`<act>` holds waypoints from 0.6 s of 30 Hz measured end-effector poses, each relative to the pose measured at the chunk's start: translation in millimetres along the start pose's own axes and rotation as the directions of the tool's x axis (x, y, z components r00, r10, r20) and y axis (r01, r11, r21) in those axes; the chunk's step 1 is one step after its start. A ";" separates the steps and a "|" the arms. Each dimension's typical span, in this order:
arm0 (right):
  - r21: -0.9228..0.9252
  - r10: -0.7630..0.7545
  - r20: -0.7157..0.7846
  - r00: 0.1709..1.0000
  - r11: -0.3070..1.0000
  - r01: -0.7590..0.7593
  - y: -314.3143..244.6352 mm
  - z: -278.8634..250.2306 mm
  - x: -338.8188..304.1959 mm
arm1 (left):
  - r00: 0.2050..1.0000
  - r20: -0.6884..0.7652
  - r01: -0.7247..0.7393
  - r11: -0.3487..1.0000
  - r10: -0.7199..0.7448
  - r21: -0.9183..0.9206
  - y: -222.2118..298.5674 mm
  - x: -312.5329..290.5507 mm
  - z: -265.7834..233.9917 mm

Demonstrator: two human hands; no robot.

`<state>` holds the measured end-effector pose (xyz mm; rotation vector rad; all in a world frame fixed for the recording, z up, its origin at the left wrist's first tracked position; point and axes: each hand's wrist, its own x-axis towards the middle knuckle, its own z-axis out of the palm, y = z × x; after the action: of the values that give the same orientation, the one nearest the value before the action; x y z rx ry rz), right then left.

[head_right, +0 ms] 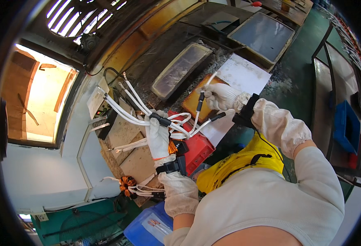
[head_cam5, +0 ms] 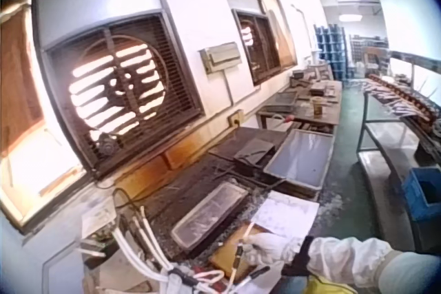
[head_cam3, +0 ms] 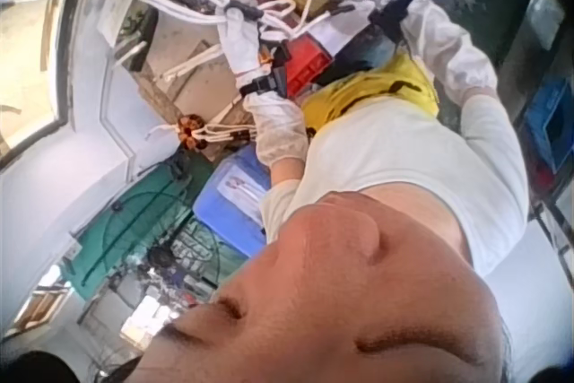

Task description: The recorder is dipping cable ends, organizing wire harnesses on copper coils, and hanging finished coils on a drying or storage rack.

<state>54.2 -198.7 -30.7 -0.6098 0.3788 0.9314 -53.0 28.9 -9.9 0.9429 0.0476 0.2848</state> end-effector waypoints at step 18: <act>-0.477 -0.146 0.087 0.986 0.862 0.170 31.3 66.2 63.5 | 1.000 0.007 -0.021 0.997 0.021 -0.069 -4.4 3.5 -9.0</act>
<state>66.0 -102.8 -24.7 -1.0603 0.0424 0.8827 -50.1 34.5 -18.4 0.8767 0.0209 0.3008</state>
